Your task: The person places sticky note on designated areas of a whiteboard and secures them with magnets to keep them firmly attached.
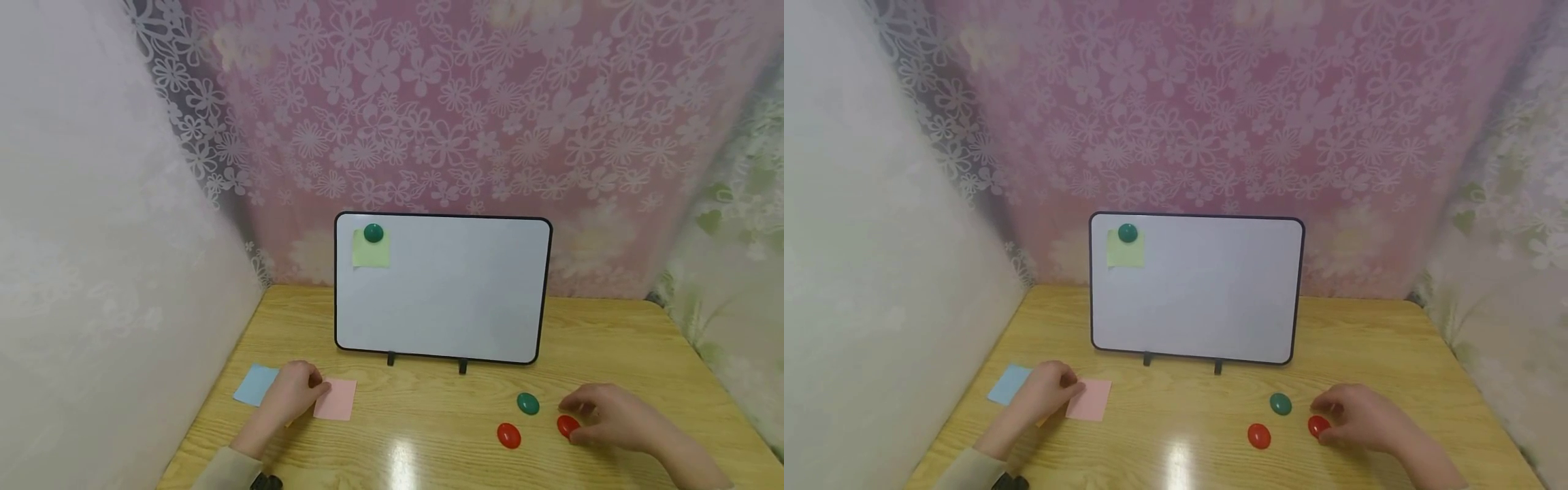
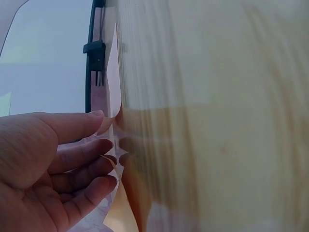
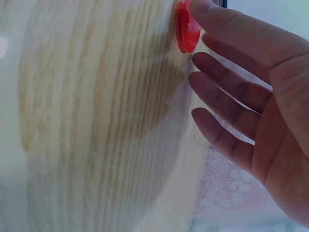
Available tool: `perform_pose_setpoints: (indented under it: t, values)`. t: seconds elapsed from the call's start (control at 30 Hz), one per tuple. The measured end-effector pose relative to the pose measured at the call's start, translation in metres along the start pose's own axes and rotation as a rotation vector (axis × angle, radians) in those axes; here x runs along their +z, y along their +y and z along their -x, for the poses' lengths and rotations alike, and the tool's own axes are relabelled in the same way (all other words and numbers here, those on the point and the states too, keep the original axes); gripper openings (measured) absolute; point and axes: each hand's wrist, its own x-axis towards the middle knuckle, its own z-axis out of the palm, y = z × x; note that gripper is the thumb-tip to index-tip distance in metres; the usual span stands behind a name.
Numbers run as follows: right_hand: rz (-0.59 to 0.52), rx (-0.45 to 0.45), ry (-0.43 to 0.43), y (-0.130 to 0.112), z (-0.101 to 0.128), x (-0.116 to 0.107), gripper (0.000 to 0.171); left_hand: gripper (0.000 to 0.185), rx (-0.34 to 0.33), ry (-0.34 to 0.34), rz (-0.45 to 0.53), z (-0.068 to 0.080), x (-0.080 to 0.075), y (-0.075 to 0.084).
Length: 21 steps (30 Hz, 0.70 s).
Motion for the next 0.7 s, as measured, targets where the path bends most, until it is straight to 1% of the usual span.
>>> perform_pose_setpoints:
  t: [0.17,0.33,0.7]
  values:
    - [0.013,-0.022,-0.001,0.0039,0.0002,0.0015,0.043,0.015,-0.006,0.008,0.007,0.0009,0.0008,0.0028]
    - [0.030,-0.018,0.004,0.0024,0.0011,0.0022,0.040,0.016,-0.004,0.017,0.008,0.0025,0.0008,0.0055]
    - [0.088,-0.018,0.028,-0.0029,0.0040,0.0070,0.037,0.016,-0.012,0.021,0.000,0.0023,0.0036,0.0004]
